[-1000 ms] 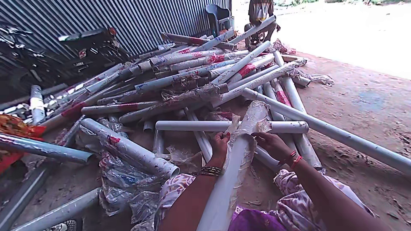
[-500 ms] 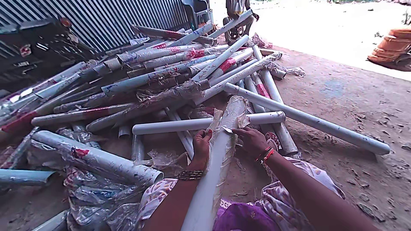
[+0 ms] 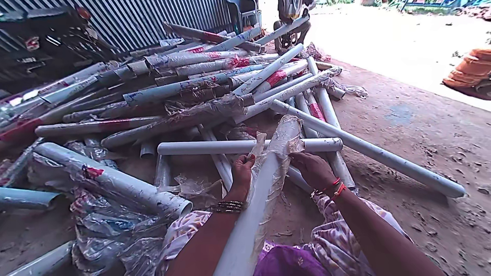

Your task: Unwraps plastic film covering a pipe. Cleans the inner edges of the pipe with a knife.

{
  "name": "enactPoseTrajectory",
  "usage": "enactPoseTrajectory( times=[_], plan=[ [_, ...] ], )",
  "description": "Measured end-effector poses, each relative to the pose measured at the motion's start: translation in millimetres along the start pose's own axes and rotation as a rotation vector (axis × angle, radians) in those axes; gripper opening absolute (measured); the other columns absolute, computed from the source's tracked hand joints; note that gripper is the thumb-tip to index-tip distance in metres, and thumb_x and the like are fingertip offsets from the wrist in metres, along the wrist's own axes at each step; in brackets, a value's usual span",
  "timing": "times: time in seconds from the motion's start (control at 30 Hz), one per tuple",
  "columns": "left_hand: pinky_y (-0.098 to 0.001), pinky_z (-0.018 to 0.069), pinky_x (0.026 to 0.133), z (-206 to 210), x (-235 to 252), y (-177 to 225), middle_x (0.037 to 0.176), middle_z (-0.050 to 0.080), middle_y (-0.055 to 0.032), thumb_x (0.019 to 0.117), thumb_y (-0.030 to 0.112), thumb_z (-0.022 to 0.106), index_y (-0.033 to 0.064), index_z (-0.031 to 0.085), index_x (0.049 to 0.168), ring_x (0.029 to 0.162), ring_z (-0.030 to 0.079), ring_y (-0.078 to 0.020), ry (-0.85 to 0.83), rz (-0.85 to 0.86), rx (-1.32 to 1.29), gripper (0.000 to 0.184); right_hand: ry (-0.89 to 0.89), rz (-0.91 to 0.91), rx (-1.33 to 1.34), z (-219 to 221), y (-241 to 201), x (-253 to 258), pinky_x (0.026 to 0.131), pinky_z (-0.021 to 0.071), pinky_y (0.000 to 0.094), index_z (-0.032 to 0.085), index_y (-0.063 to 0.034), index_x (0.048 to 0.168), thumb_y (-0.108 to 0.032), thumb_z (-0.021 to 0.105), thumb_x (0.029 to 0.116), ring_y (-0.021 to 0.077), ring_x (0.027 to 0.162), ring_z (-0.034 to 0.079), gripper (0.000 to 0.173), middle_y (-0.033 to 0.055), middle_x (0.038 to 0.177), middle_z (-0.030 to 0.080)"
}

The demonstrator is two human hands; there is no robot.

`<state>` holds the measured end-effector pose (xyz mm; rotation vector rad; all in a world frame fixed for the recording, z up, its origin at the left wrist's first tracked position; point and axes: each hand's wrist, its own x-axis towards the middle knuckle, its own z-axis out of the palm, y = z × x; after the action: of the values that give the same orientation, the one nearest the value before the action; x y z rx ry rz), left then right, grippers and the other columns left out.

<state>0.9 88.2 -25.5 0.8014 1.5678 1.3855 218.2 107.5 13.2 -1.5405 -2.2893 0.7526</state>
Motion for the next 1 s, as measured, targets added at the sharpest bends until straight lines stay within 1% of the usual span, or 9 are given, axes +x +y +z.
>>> enactPoseTrajectory(
  times=[0.03,0.1,0.2,0.3,0.37,0.5,0.7,0.83,1.0],
  plan=[
    [-0.0208,0.0452,0.063,0.6,-0.5,0.5,0.065,0.047,0.0015,0.1011,0.001,0.060,0.0034,0.050,0.076,0.059,0.049,-0.0058,-0.001,-0.002,-0.002,0.027,0.050,-0.010,-0.078,-2.6,-8.2,-12.4,0.090,0.0512,0.0621,0.068,-0.0076,0.133,-0.020,0.049,0.1071,0.0436,0.107,0.069,0.034,0.0230,0.116,0.072],
    [-0.0208,0.0446,0.063,1.0,1.1,2.3,0.065,0.047,0.0016,0.1008,0.001,0.061,0.0035,0.050,0.075,0.060,0.048,-0.0056,-0.006,0.003,-0.003,0.028,0.104,-0.035,-0.180,-9.2,-25.7,-34.8,0.077,0.0532,0.0615,0.073,-0.0082,0.124,-0.019,0.052,0.1039,0.0441,0.094,0.072,0.031,0.0221,0.102,0.074],
    [-0.0208,0.0439,0.064,2.4,1.6,2.3,0.066,0.046,0.0016,0.1001,0.000,0.061,0.0038,0.049,0.075,0.061,0.048,-0.0057,-0.010,0.002,-0.011,0.028,0.063,-0.041,-0.317,-10.5,-45.7,-53.9,0.067,0.0529,0.0575,0.075,-0.0075,0.118,-0.016,0.053,0.1009,0.0420,0.084,0.072,0.029,0.0211,0.091,0.073],
    [-0.0203,0.0436,0.062,3.2,0.7,3.6,0.065,0.045,0.0015,0.1000,-0.001,0.061,0.0041,0.048,0.074,0.059,0.047,-0.0057,0.002,0.007,-0.026,0.029,-0.064,0.072,-0.421,-5.1,-51.5,-46.2,0.073,0.0529,0.0557,0.070,-0.0090,0.126,-0.020,0.046,0.1059,0.0421,0.091,0.071,0.033,0.0231,0.101,0.072],
    [-0.0200,0.0436,0.062,2.9,0.2,3.7,0.065,0.045,0.0018,0.1000,-0.001,0.061,0.0046,0.048,0.074,0.059,0.047,-0.0054,0.011,0.014,-0.032,0.030,-0.061,0.076,-0.414,-1.0,-45.3,-38.6,0.073,0.0529,0.0561,0.069,-0.0094,0.129,-0.020,0.045,0.1062,0.0428,0.092,0.071,0.035,0.0240,0.103,0.071],
    [-0.0195,0.0421,0.062,2.4,-3.2,4.1,0.065,0.044,0.0028,0.1002,-0.001,0.060,0.0055,0.047,0.074,0.059,0.046,-0.0048,0.003,0.021,-0.040,0.030,-0.125,0.127,-0.408,-1.6,-48.3,-32.9,0.081,0.0512,0.0567,0.067,-0.0105,0.134,-0.020,0.043,0.1072,0.0422,0.100,0.070,0.037,0.0242,0.110,0.071],
    [-0.0189,0.0430,0.060,1.5,-0.9,-1.2,0.063,0.045,0.0038,0.0999,0.000,0.061,0.0062,0.047,0.074,0.058,0.046,-0.0039,-0.022,0.047,-0.050,0.030,-0.125,0.179,-0.425,16.7,-54.7,-26.8,0.078,0.0534,0.0543,0.065,-0.0101,0.136,-0.020,0.042,0.1082,0.0418,0.098,0.071,0.038,0.0251,0.114,0.069],
    [-0.0212,0.0409,0.061,1.7,1.6,-4.3,0.063,0.043,0.0045,0.0999,0.003,0.062,0.0066,0.048,0.074,0.059,0.045,-0.0047,-0.024,0.070,0.031,0.030,-0.169,0.229,-0.448,28.1,-57.5,-18.5,0.081,0.0537,0.0535,0.060,-0.0113,0.142,-0.020,0.040,0.1088,0.0413,0.100,0.070,0.040,0.0250,0.120,0.067],
    [-0.0212,0.0418,0.061,2.9,2.1,-2.9,0.064,0.044,0.0030,0.1002,0.003,0.062,0.0053,0.048,0.074,0.059,0.045,-0.0052,-0.021,0.061,0.032,0.030,-0.126,0.241,-0.400,31.3,-51.9,-0.1,0.084,0.0538,0.0532,0.057,-0.0116,0.145,-0.018,0.040,0.1085,0.0409,0.104,0.069,0.041,0.0253,0.125,0.065]
  ],
)
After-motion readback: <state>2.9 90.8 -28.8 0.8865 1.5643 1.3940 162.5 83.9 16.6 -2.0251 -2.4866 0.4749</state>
